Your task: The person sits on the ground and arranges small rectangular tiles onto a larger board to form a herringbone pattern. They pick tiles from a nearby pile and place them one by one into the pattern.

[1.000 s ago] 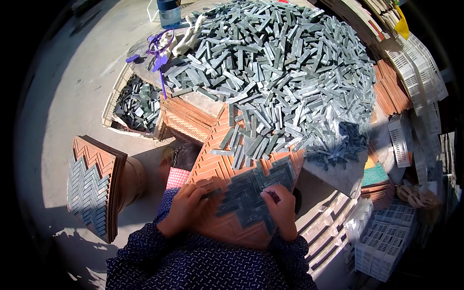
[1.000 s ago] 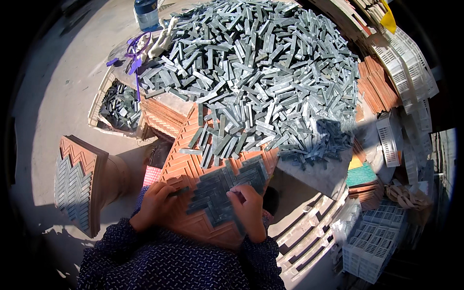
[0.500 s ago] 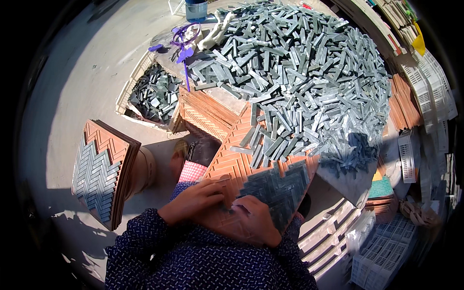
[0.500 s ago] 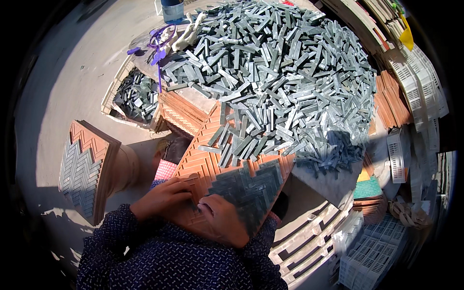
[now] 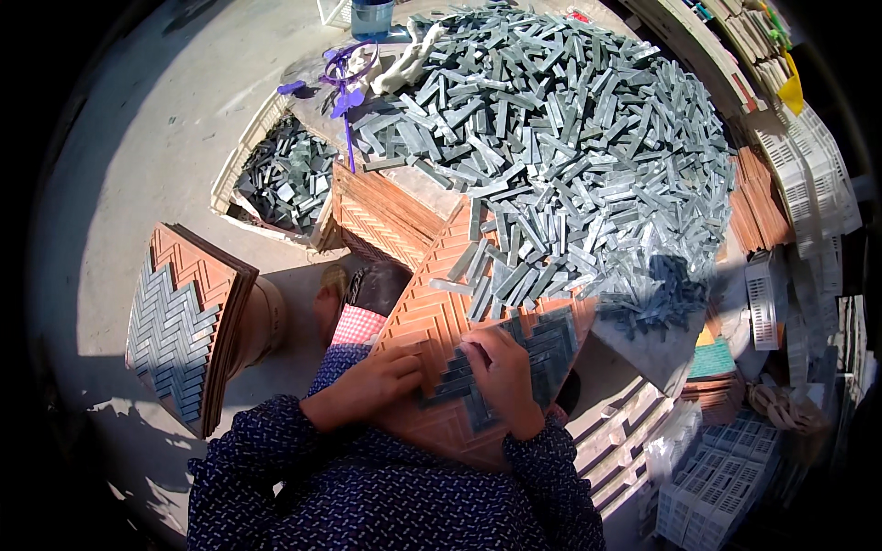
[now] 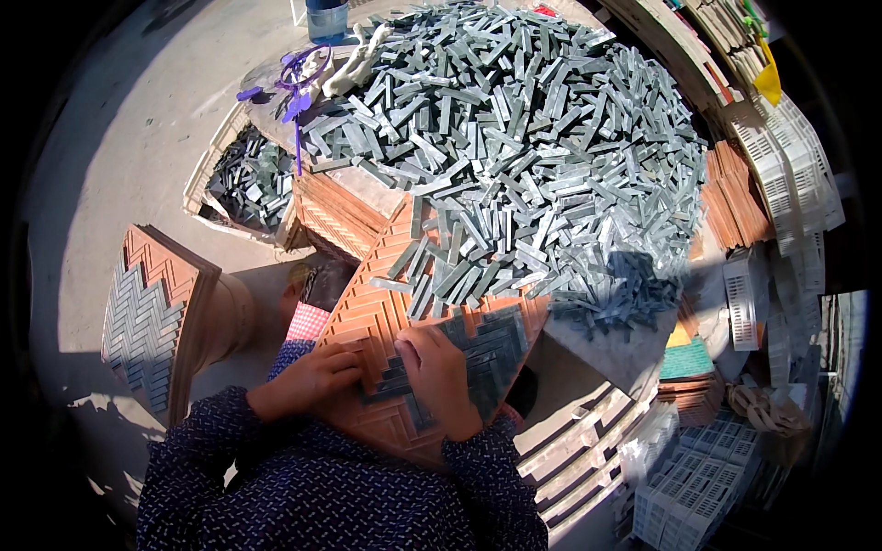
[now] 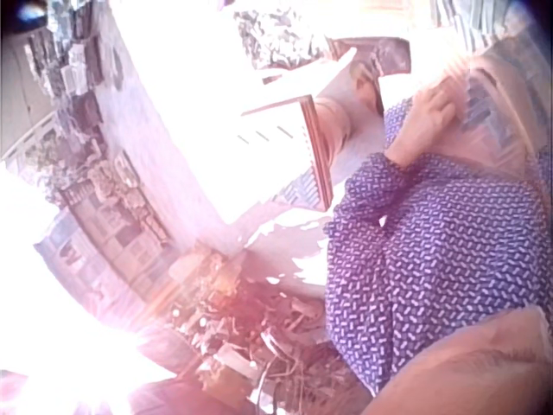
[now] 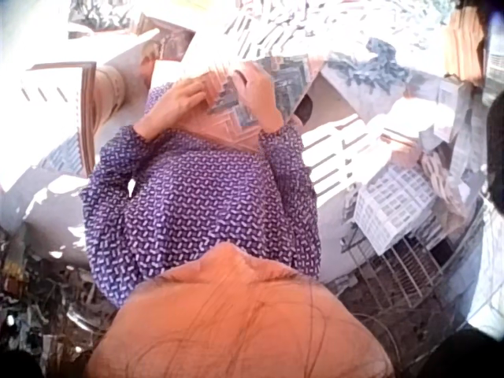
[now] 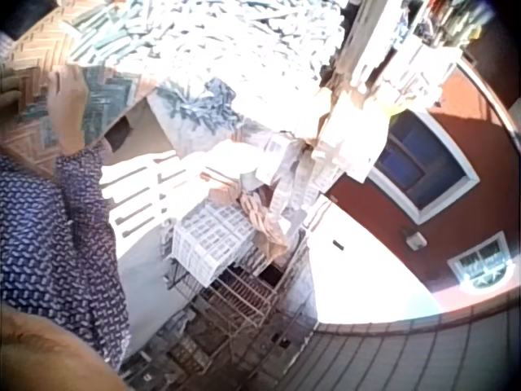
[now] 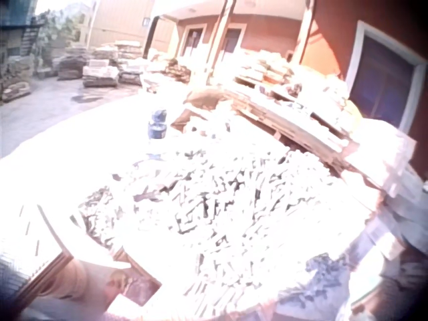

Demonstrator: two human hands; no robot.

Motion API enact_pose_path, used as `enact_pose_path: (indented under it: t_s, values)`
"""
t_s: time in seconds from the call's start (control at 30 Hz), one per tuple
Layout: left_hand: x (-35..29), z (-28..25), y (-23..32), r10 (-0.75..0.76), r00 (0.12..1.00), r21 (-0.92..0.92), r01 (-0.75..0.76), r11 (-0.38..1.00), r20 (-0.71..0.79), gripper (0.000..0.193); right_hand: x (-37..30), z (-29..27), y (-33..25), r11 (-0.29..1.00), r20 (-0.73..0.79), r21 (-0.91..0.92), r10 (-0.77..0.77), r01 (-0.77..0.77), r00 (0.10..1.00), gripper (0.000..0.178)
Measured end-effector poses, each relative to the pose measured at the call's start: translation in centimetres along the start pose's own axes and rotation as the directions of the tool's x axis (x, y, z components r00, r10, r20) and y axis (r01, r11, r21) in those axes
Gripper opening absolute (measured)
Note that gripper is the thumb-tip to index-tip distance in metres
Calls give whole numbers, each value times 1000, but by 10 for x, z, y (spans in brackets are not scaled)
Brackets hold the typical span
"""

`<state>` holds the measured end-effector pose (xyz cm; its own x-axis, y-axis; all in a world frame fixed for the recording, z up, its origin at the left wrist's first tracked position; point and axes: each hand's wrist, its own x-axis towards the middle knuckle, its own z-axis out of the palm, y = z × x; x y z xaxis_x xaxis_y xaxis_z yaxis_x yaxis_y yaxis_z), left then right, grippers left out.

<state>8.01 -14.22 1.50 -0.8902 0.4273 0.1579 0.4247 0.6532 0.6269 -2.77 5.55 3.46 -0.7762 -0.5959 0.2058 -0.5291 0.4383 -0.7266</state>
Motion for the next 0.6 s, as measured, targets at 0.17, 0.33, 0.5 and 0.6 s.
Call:
enact_pose_path:
  t_s: [0.17, 0.33, 0.5, 0.6]
  values:
    - [7, -15, 7, -177, 970, -89, 164, 982, -166, 25, 54, 22, 21, 957, -2, -288, -23, 22, 1000, 18]
    - [-16, -15, -17, -328, 840, -138, 297, 945, -432, 23, 61, 24, 20, 930, 115, -354, -65, 103, 991, 18]
    - [-15, -28, -17, -316, 793, -81, 323, 943, -521, 24, 40, 31, 0, 980, 265, -148, -90, 132, 960, 17]
    - [-12, -17, -16, -193, 857, -30, 203, 979, -477, 28, 27, 41, 3, 969, 475, 65, -240, 238, 847, 14]
